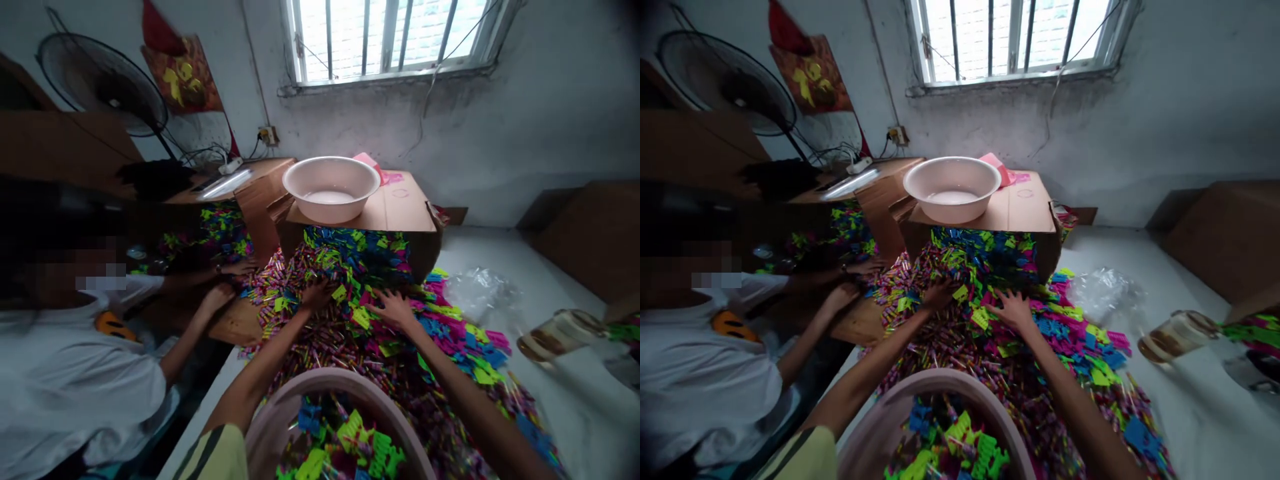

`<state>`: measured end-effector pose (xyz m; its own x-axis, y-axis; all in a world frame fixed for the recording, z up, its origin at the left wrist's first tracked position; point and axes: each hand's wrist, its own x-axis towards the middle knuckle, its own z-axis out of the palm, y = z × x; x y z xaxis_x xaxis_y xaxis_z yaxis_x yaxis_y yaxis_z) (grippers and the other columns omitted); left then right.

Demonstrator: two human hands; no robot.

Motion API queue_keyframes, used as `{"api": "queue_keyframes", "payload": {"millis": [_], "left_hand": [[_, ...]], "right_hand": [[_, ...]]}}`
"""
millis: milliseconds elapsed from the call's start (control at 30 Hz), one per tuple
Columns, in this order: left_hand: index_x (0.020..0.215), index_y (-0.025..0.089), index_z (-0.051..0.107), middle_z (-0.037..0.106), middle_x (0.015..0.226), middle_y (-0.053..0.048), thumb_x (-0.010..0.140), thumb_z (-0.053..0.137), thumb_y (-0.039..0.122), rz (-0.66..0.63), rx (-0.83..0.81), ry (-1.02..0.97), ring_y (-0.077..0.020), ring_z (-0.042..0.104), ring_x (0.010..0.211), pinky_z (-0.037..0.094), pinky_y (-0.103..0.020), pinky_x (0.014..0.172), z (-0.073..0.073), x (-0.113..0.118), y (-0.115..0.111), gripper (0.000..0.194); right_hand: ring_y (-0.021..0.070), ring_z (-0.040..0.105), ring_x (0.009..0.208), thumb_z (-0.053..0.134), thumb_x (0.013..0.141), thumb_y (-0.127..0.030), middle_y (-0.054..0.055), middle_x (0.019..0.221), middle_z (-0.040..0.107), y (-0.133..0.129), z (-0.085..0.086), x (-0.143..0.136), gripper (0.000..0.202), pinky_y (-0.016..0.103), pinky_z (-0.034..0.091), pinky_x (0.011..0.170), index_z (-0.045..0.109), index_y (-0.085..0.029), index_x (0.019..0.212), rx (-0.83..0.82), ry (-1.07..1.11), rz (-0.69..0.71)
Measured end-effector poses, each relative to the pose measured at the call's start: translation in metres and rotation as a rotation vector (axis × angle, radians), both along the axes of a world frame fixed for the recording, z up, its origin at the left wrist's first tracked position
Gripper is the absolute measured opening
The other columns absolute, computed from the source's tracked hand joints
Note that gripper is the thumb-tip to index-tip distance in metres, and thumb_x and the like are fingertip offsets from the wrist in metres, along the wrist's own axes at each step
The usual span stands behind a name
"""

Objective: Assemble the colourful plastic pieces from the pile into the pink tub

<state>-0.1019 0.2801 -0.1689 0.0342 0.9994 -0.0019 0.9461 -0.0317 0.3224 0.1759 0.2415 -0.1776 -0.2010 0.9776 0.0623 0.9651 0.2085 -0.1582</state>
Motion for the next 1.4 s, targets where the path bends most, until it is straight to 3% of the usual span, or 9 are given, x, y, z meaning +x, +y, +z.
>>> {"api": "queue_keyframes", "payload": {"millis": [67, 233, 433, 700, 867, 1000, 1067, 1200, 1400], "left_hand": [[0.133, 0.019, 0.058, 0.057, 0.138, -0.012, 0.097, 0.062, 0.036, -0.036, 0.001, 0.011, -0.027, 0.061, 0.118, 0.053, -0.05, 0.098, -0.008, -0.002, -0.016, 0.04], [0.131, 0.019, 0.059, 0.059, 0.135, -0.012, 0.097, 0.062, 0.036, -0.126, -0.008, -0.012, -0.0264, 0.061, 0.116, 0.054, -0.049, 0.097, -0.018, 0.003, -0.045, 0.038], [0.13, 0.019, 0.06, 0.059, 0.134, -0.012, 0.097, 0.062, 0.036, -0.168, -0.056, -0.077, -0.0258, 0.062, 0.115, 0.054, -0.048, 0.097, -0.016, 0.032, -0.052, 0.037], [0.128, 0.02, 0.061, 0.06, 0.132, -0.011, 0.097, 0.062, 0.034, -0.061, -0.137, -0.345, -0.0246, 0.063, 0.113, 0.055, -0.045, 0.095, -0.008, 0.023, -0.059, 0.034], [0.126, 0.017, 0.061, 0.062, 0.128, -0.01, 0.096, 0.064, 0.034, 0.045, -0.166, -0.661, -0.025, 0.064, 0.11, 0.056, -0.045, 0.092, 0.004, 0.023, -0.047, 0.034], [0.125, 0.015, 0.061, 0.064, 0.124, -0.01, 0.096, 0.063, 0.034, 0.105, -0.225, -0.98, -0.024, 0.065, 0.106, 0.058, -0.044, 0.089, 0.011, 0.02, -0.056, 0.035], [0.126, 0.015, 0.06, 0.064, 0.124, -0.01, 0.097, 0.063, 0.035, 0.145, -0.278, -1.131, -0.023, 0.066, 0.104, 0.058, -0.043, 0.087, 0.014, 0.014, -0.065, 0.035], [0.127, 0.016, 0.059, 0.064, 0.122, -0.01, 0.097, 0.061, 0.037, 0.223, -0.4, -1.335, -0.0224, 0.066, 0.101, 0.059, -0.042, 0.085, 0.022, 0.002, -0.075, 0.037], [0.127, 0.015, 0.06, 0.064, 0.124, -0.011, 0.097, 0.062, 0.037, 0.343, -0.532, -1.457, -0.0229, 0.066, 0.103, 0.058, -0.043, 0.087, 0.024, 0.006, -0.077, 0.037]], "right_hand": [[0.0391, 0.057, 0.121, 0.046, 0.092, -0.069, 0.012, 0.149, 0.052, -0.006, 0.002, -0.004, 0.063, 0.052, 0.047, 0.094, 0.052, -0.035, 0.145, -0.027, 0.0, 0.017], [0.039, 0.051, 0.125, 0.046, 0.095, -0.06, 0.009, 0.152, 0.049, -0.043, 0.003, 0.01, 0.053, 0.052, 0.046, 0.094, 0.055, -0.037, 0.142, -0.035, -0.033, -0.001], [0.039, 0.055, 0.121, 0.042, 0.097, -0.062, 0.012, 0.152, 0.049, -0.052, -0.004, 0.017, 0.055, 0.057, 0.043, 0.098, 0.054, -0.035, 0.144, -0.08, -0.053, -0.1], [0.0302, 0.057, 0.122, 0.043, 0.103, -0.042, 0.01, 0.15, 0.05, -0.056, -0.009, 0.018, 0.039, 0.041, 0.041, 0.101, 0.065, -0.031, 0.133, -0.099, -0.019, -0.106], [0.0321, 0.064, 0.108, 0.052, 0.095, -0.057, 0.013, 0.128, 0.065, -0.046, 0.002, 0.013, 0.044, 0.042, 0.044, 0.092, 0.074, -0.026, 0.116, -0.142, -0.005, -0.125], [0.0385, 0.062, 0.111, 0.049, 0.093, -0.067, 0.021, 0.113, 0.07, -0.038, 0.007, 0.001, 0.059, 0.052, 0.04, 0.099, 0.078, -0.017, 0.101, -0.13, -0.022, -0.178], [0.0383, 0.058, 0.119, 0.045, 0.098, -0.063, 0.023, 0.118, 0.068, -0.035, 0.006, -0.006, 0.059, 0.055, 0.037, 0.103, 0.076, -0.014, 0.106, -0.092, -0.029, -0.223], [0.0281, 0.059, 0.121, 0.06, 0.098, -0.046, 0.012, 0.132, 0.061, -0.029, 0.003, -0.019, 0.04, 0.052, 0.045, 0.104, 0.063, -0.017, 0.124, -0.045, -0.017, -0.245], [0.0269, 0.056, 0.124, 0.06, 0.099, -0.037, 0.01, 0.137, 0.058, -0.032, 0.006, -0.022, 0.03, 0.051, 0.046, 0.105, 0.063, -0.019, 0.123, 0.038, 0.047, -0.222]]}}
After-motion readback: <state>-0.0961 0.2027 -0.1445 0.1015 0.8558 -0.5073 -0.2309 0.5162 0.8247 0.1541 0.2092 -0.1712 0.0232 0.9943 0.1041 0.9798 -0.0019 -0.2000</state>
